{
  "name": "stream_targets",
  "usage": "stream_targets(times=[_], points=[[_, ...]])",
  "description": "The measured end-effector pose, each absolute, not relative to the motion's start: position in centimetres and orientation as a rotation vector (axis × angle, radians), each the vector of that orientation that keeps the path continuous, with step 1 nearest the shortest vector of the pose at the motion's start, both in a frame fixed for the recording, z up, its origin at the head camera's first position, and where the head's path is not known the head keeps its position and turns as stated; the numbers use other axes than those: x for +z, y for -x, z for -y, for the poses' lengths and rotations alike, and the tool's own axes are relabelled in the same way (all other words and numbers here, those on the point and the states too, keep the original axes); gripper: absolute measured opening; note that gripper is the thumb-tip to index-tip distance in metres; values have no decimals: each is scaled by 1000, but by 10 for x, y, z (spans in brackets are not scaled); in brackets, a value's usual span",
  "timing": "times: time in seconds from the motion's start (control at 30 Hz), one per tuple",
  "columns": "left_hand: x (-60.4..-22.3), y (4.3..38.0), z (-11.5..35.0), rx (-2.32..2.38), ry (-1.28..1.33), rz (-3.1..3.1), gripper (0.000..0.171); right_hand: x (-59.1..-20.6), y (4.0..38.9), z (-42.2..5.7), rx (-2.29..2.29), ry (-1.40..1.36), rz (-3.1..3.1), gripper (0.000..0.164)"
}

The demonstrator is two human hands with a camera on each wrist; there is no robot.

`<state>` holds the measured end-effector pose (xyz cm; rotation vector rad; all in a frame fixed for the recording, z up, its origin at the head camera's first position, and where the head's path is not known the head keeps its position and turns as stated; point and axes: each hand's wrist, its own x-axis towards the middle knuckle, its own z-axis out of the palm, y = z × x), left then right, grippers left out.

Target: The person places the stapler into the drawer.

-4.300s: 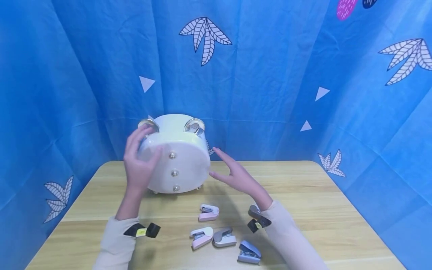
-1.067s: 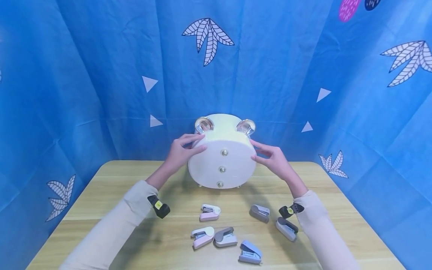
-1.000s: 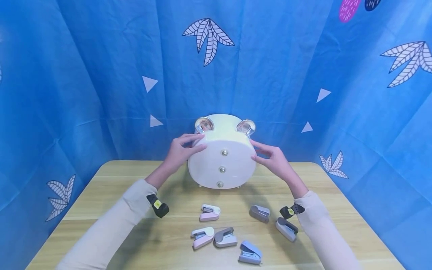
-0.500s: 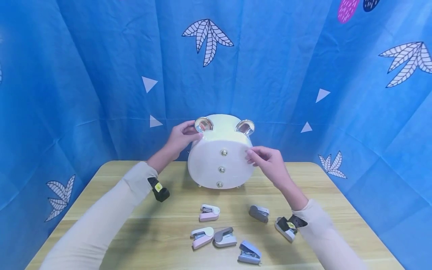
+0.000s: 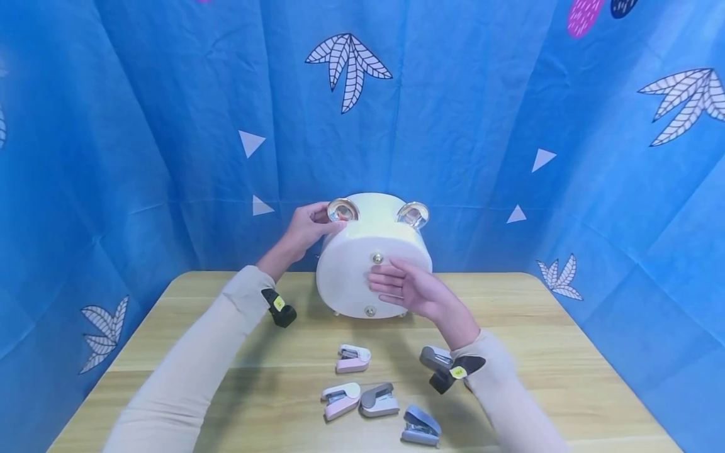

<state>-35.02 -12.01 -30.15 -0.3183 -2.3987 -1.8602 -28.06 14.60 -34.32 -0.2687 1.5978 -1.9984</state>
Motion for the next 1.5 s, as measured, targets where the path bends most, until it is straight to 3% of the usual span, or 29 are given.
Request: stream_targets(times=[0.13, 0.37, 0.67, 1.0, 1.5], points=[[-307, 352, 123, -1850, 306, 2396, 47, -344, 286, -139, -2044, 185, -1453, 62], [-311, 353, 126, -1860, 231, 2402, 48, -342, 289, -131, -2105, 80, -1345, 38], [-312, 353, 124, -1892, 212, 2380, 50, -340, 288, -130, -2135, 51, -1429, 29], [-313, 350, 122, -1918, 245, 2331, 45, -345, 279, -138, -2048, 269, -1714, 55], [-312, 349, 122, -1924, 229, 2357, 45, -348, 249, -143, -1946, 425, -1913, 53]])
